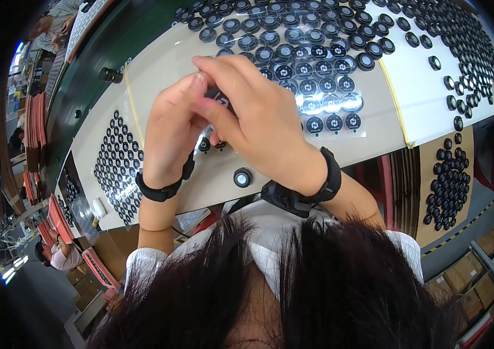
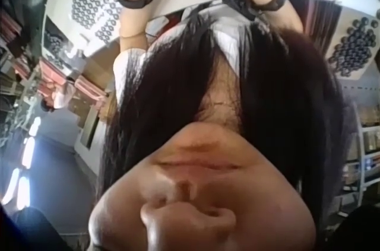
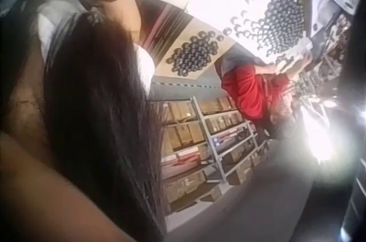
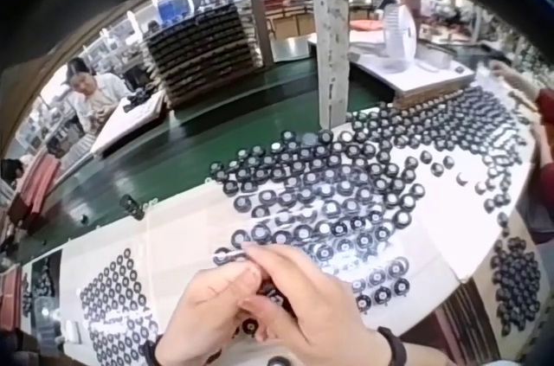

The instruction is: The person peels a sticker from a plastic sheet and presses it onto the back of a small black device. After repeating this for several devices, the person sets the sheet aside and gathers the finished components into a pile.

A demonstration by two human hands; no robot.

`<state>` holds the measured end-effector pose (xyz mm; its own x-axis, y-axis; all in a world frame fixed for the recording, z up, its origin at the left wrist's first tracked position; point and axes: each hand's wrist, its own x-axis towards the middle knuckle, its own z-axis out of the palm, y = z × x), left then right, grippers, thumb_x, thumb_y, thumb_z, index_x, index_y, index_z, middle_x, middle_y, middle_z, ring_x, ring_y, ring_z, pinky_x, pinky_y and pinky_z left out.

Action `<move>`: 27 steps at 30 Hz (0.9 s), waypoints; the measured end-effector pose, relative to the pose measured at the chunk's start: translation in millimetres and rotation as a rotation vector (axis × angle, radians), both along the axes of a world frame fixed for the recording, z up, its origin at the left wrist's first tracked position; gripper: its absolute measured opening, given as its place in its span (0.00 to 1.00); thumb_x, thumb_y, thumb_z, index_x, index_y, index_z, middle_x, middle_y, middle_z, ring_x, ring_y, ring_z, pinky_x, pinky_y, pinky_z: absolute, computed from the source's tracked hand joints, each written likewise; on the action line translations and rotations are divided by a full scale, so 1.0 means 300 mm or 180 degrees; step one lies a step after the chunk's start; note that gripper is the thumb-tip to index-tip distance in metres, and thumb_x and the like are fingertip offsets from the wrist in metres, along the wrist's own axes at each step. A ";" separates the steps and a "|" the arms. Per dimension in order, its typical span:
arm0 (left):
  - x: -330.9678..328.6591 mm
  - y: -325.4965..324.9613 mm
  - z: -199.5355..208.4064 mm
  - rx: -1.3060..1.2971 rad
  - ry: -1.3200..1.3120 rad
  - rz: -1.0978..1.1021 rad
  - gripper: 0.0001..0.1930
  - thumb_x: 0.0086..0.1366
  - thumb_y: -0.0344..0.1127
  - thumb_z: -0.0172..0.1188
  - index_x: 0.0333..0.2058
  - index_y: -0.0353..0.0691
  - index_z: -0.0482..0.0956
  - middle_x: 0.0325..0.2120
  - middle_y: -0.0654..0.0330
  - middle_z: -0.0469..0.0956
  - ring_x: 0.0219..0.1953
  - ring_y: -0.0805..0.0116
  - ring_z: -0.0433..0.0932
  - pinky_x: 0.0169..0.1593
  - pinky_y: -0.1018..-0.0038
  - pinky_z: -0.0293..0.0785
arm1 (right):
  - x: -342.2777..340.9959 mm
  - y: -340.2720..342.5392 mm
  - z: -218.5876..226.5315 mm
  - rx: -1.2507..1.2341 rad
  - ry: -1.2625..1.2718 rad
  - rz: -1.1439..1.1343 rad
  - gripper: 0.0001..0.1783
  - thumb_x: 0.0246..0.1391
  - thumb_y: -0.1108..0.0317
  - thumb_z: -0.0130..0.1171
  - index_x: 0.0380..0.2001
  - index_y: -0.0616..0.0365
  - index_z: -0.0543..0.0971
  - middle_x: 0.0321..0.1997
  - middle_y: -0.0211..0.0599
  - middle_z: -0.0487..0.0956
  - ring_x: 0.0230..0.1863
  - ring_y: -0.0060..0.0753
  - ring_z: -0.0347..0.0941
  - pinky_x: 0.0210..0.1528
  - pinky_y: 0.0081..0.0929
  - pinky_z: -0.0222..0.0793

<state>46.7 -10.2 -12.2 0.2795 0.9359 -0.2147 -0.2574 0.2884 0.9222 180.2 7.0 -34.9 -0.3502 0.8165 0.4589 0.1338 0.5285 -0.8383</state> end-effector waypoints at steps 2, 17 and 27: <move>0.008 0.003 -0.022 -0.0112 -0.0047 0.0122 0.15 0.62 0.39 0.41 0.38 0.32 0.67 0.23 0.59 0.71 0.21 0.76 0.69 0.22 0.85 0.63 | 0.005 0.002 0.000 -0.0810 -0.0069 0.0098 0.21 0.48 0.68 0.49 0.47 0.58 0.64 0.40 0.38 0.69 0.30 0.26 0.68 0.31 0.18 0.64; 0.016 0.004 -0.054 0.0467 0.0399 -0.0094 0.11 0.57 0.21 0.43 0.40 0.33 0.62 0.29 0.58 0.70 0.27 0.77 0.70 0.26 0.82 0.68 | 0.038 0.003 -0.072 -0.1814 0.0706 0.1043 0.29 0.45 0.69 0.52 0.52 0.59 0.57 0.42 0.37 0.68 0.32 0.21 0.67 0.33 0.18 0.64; 0.067 -0.024 -0.016 0.1087 0.0838 0.0288 0.09 0.55 0.20 0.45 0.36 0.32 0.64 0.27 0.59 0.72 0.27 0.78 0.71 0.26 0.84 0.68 | 0.041 -0.001 -0.078 -0.0654 0.1057 0.0572 0.27 0.39 0.69 0.60 0.46 0.57 0.65 0.34 0.32 0.72 0.26 0.18 0.67 0.27 0.14 0.64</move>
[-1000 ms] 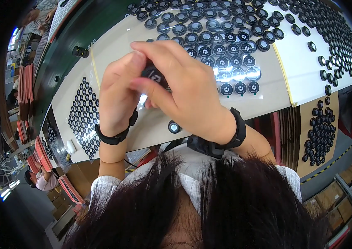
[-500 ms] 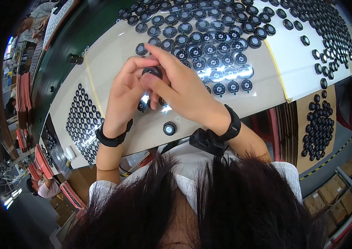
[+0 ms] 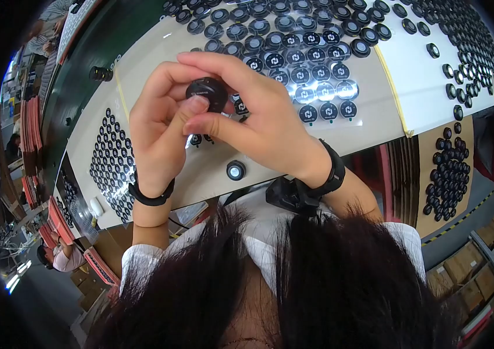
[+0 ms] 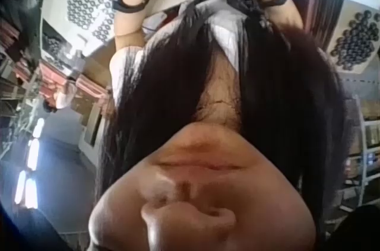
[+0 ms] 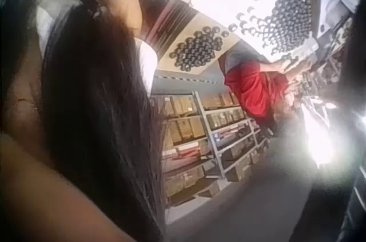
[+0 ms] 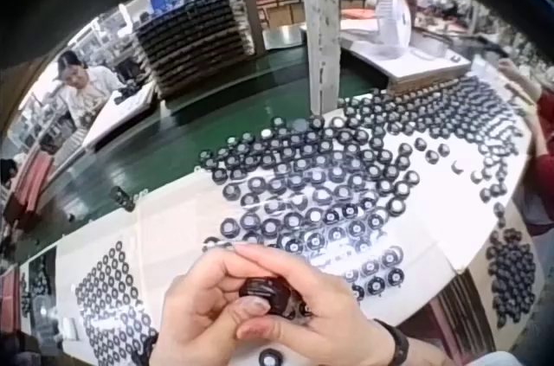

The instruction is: The person peels a sticker from a plastic sheet and presses it onto the back of a small black device. After repeating this for several devices, the person sets the sheet aside and gathers the finished components into a pile.

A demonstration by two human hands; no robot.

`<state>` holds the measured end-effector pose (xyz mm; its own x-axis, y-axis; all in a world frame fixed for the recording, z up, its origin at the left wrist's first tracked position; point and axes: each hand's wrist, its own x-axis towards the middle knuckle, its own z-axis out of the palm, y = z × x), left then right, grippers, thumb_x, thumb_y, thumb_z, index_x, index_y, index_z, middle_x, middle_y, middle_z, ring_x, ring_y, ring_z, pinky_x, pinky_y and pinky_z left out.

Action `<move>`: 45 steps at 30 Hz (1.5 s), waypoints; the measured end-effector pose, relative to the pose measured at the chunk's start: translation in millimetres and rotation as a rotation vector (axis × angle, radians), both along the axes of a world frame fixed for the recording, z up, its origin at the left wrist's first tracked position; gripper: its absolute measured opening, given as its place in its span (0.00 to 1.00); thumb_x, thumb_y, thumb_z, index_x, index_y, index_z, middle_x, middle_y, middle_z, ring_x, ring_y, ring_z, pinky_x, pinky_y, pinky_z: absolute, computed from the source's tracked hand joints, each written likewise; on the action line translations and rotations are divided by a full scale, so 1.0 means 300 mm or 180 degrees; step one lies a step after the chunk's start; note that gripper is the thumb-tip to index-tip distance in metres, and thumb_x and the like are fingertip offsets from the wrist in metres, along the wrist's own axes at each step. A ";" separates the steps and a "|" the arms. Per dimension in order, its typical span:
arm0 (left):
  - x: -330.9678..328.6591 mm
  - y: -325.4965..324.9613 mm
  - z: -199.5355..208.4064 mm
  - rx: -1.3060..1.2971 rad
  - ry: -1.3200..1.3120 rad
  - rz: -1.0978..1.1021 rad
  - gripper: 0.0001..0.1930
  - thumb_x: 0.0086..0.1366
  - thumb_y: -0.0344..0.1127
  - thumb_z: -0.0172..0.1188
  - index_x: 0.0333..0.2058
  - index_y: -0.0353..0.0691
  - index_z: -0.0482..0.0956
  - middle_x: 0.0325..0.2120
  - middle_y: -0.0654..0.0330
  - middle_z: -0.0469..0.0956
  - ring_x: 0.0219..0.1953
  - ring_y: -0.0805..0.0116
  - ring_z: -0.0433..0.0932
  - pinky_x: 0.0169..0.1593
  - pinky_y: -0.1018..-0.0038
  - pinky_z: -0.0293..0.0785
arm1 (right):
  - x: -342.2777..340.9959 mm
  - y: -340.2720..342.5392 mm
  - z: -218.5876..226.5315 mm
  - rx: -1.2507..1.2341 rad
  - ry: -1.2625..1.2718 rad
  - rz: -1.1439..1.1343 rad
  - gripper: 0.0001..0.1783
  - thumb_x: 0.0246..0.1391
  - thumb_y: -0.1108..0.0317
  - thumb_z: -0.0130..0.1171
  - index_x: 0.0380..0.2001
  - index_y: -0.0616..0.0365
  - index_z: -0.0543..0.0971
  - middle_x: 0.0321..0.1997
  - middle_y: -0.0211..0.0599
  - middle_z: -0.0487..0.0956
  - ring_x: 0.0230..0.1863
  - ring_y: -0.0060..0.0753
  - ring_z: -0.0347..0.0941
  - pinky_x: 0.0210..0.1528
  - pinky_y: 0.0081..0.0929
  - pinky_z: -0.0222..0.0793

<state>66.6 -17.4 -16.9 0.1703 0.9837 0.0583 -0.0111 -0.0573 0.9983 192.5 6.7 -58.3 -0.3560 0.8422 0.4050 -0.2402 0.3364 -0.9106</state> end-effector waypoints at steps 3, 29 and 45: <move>0.007 0.004 -0.008 -0.0142 -0.0101 0.0099 0.08 0.55 0.20 0.45 0.36 0.33 0.64 0.25 0.60 0.72 0.24 0.79 0.70 0.24 0.86 0.67 | 0.003 -0.007 0.005 -0.0503 0.0085 0.0166 0.26 0.40 0.71 0.59 0.46 0.57 0.66 0.31 0.31 0.72 0.24 0.16 0.67 0.25 0.13 0.63; -0.560 0.465 -0.196 0.0132 0.1855 0.1007 0.11 0.59 0.29 0.42 0.41 0.39 0.67 0.28 0.56 0.72 0.24 0.74 0.72 0.28 0.80 0.71 | 0.084 0.139 -0.017 0.0337 -0.1555 -0.0665 0.16 0.44 0.73 0.52 0.40 0.58 0.71 0.37 0.33 0.74 0.35 0.22 0.71 0.38 0.18 0.65; -0.118 0.446 -0.191 0.1333 0.3262 -0.0798 0.18 0.51 0.41 0.54 0.42 0.45 0.71 0.35 0.50 0.70 0.37 0.56 0.70 0.38 0.70 0.67 | 0.277 0.397 -0.124 0.0293 -0.2398 -0.0039 0.12 0.42 0.77 0.52 0.34 0.59 0.74 0.29 0.31 0.75 0.31 0.21 0.70 0.35 0.15 0.65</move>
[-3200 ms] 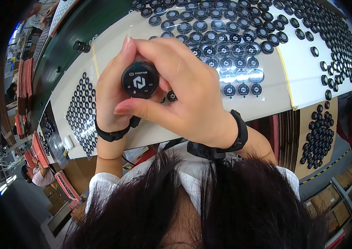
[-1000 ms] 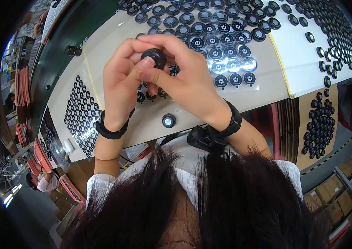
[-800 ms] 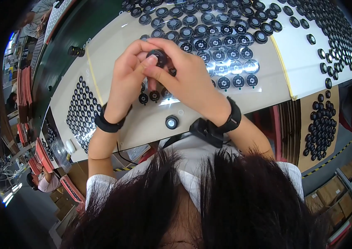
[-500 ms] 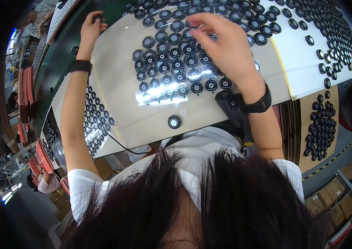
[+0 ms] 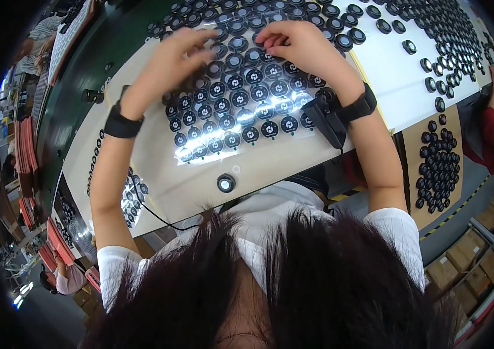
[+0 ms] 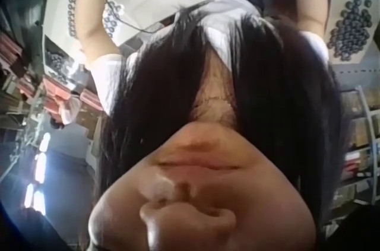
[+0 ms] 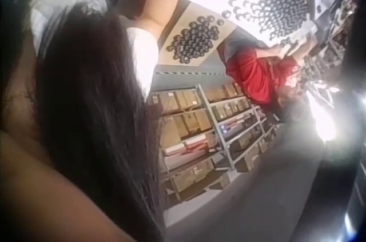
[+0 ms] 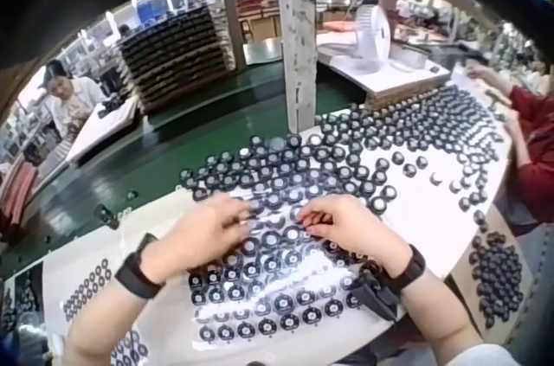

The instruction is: The person peels a sticker from a plastic sheet and presses it onto the back of a small black device. After repeating this for several devices, the person sets the sheet aside and gathers the finished components into a pile.

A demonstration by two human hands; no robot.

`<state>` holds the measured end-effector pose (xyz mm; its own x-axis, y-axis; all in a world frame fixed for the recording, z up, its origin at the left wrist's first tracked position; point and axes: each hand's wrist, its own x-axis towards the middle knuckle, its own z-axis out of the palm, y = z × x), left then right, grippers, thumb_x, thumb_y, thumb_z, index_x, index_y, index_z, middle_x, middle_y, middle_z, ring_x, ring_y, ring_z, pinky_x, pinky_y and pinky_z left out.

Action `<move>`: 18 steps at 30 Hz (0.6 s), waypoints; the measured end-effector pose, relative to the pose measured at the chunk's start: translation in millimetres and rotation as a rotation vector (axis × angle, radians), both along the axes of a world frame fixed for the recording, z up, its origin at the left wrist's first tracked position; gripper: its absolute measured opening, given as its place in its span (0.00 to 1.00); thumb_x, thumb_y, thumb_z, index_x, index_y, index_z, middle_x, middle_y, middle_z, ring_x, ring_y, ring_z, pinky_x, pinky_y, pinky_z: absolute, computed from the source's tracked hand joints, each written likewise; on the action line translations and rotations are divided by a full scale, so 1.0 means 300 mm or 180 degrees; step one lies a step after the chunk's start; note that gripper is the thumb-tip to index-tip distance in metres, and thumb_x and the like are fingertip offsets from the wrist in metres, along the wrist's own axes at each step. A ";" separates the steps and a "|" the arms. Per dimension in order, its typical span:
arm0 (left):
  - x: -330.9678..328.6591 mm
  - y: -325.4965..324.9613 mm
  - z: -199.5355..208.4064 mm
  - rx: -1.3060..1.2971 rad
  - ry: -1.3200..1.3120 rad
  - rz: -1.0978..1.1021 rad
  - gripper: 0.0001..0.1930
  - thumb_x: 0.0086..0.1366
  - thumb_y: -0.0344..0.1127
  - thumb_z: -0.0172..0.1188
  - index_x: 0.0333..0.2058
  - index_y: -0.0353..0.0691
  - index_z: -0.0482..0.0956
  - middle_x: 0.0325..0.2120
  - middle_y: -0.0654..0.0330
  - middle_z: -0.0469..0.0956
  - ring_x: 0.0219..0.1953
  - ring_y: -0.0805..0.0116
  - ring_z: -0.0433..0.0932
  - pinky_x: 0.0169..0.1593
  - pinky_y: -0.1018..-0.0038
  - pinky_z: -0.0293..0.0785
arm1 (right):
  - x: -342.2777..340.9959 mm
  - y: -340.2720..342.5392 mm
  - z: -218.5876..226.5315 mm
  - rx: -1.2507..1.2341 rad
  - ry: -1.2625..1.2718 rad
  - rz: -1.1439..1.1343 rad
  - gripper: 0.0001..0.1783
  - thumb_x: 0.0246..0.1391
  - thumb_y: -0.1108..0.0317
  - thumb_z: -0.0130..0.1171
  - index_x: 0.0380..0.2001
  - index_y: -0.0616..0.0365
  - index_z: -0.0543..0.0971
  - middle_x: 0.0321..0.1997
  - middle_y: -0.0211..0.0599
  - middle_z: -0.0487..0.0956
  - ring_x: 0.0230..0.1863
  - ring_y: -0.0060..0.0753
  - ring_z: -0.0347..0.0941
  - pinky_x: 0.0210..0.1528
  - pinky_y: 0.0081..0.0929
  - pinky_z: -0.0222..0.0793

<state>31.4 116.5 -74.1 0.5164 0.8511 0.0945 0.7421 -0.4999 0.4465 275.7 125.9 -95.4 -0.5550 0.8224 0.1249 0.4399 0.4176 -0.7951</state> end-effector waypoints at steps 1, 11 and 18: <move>0.048 -0.031 -0.001 -0.0014 0.0002 0.0009 0.18 0.51 0.41 0.54 0.42 0.45 0.71 0.35 0.50 0.70 0.37 0.56 0.70 0.38 0.70 0.67 | -0.006 0.007 -0.006 0.0034 -0.0028 -0.0030 0.12 0.42 0.77 0.52 0.34 0.59 0.74 0.28 0.30 0.74 0.30 0.21 0.69 0.35 0.15 0.65; 0.237 -0.108 0.136 -0.0867 0.1649 -0.0051 0.18 0.54 0.38 0.53 0.46 0.48 0.68 0.37 0.47 0.68 0.35 0.66 0.72 0.38 0.74 0.67 | 0.011 0.059 -0.073 -0.0740 -0.0148 0.0091 0.27 0.34 0.81 0.57 0.42 0.60 0.61 0.24 0.33 0.74 0.26 0.27 0.70 0.38 0.24 0.68; 0.124 -0.127 -0.024 -0.0129 0.1175 0.0065 0.26 0.47 0.49 0.56 0.47 0.55 0.67 0.32 0.53 0.69 0.32 0.60 0.72 0.34 0.71 0.68 | -0.066 -0.027 -0.022 0.0232 -0.0220 0.0008 0.11 0.39 0.80 0.54 0.30 0.61 0.68 0.21 0.31 0.73 0.27 0.23 0.69 0.34 0.18 0.65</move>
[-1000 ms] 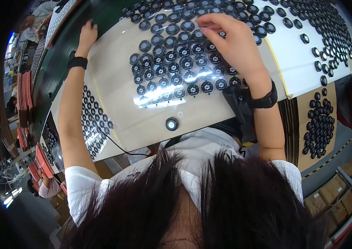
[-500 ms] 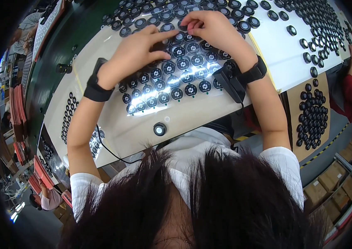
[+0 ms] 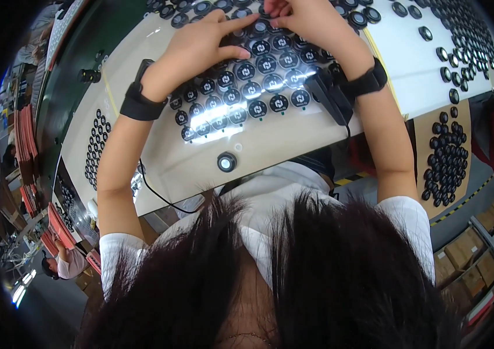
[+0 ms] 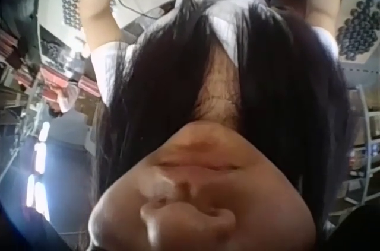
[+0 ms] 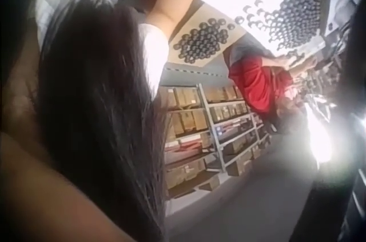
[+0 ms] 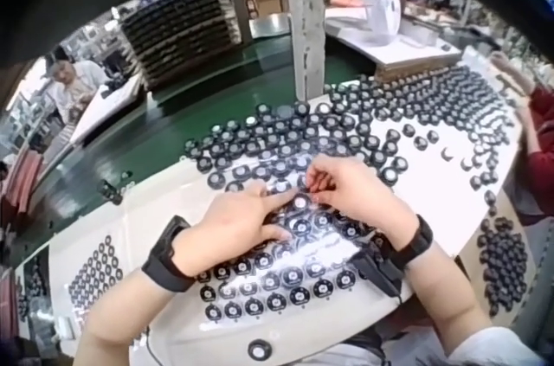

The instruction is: The person peels a sticker from a plastic sheet and presses it onto the back of a small black device. After repeating this for several devices, the person sets the sheet aside and gathers the finished components into a pile.

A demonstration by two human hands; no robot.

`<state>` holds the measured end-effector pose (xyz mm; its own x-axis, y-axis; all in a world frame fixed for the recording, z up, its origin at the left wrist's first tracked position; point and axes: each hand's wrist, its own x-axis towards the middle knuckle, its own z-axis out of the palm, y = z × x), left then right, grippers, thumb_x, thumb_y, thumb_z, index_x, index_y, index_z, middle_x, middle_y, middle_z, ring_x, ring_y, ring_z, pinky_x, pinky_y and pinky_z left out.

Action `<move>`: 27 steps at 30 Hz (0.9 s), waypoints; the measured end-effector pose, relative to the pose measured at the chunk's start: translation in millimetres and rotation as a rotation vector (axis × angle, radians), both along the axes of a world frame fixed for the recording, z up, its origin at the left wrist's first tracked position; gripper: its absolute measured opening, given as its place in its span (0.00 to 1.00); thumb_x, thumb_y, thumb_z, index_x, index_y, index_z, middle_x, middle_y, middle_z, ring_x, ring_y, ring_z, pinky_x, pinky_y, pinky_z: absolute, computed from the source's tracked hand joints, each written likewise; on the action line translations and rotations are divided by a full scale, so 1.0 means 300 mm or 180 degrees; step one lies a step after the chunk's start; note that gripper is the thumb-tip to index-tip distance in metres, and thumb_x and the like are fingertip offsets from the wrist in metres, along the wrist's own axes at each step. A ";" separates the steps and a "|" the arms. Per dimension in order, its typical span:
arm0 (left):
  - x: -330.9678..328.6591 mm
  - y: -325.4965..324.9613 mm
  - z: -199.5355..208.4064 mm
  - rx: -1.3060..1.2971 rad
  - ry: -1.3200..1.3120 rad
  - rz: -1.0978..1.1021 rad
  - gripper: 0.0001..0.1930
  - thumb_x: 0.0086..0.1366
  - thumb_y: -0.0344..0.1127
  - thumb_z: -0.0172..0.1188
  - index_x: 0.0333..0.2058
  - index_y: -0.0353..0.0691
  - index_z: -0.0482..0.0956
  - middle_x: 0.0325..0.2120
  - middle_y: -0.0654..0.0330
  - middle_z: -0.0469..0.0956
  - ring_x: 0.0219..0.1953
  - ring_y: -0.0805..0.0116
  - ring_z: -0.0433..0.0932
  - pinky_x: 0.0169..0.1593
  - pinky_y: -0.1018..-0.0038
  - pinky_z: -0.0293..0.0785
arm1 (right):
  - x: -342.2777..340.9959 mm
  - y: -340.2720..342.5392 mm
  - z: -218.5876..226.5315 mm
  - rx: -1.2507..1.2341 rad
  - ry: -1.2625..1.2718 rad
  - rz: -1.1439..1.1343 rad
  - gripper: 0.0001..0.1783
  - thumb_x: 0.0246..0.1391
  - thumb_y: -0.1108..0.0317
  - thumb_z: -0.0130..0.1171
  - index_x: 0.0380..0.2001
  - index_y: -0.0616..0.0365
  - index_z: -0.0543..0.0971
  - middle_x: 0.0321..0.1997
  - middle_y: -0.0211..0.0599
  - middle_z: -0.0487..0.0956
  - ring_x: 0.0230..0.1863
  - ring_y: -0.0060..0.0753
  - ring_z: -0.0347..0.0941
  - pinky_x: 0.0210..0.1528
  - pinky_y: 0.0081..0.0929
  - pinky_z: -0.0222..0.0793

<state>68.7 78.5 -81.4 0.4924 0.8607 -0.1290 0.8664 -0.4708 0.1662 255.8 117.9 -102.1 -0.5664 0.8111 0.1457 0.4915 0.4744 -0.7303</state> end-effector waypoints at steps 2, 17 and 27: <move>-0.023 0.009 -0.021 0.0375 -0.0222 -0.0112 0.28 0.44 0.53 0.57 0.47 0.58 0.67 0.29 0.56 0.70 0.30 0.59 0.72 0.31 0.70 0.69 | 0.002 0.003 -0.004 0.0319 0.0169 0.0041 0.08 0.39 0.79 0.55 0.27 0.60 0.71 0.23 0.29 0.72 0.27 0.21 0.68 0.31 0.15 0.65; -0.015 0.020 0.056 0.0108 -0.0235 -0.0035 0.29 0.45 0.53 0.56 0.49 0.61 0.64 0.26 0.56 0.67 0.27 0.58 0.70 0.29 0.71 0.67 | 0.024 0.093 0.033 -0.0915 0.0244 0.0237 0.12 0.38 0.81 0.54 0.18 0.58 0.60 0.19 0.25 0.64 0.23 0.15 0.60 0.27 0.14 0.59; -0.205 0.174 0.122 0.0139 -0.1620 0.0173 0.21 0.45 0.27 0.58 0.42 0.47 0.72 0.29 0.60 0.70 0.26 0.70 0.70 0.32 0.77 0.67 | 0.094 0.110 0.112 -0.2025 0.1350 0.0605 0.12 0.42 0.74 0.55 0.19 0.53 0.60 0.23 0.22 0.65 0.28 0.14 0.59 0.33 0.12 0.56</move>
<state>7.4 130.6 -44.7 0.4379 0.8861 0.1519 0.7043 -0.4431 0.5546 283.9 150.8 -68.5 -0.7038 0.7060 -0.0792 0.0624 -0.0496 -0.9968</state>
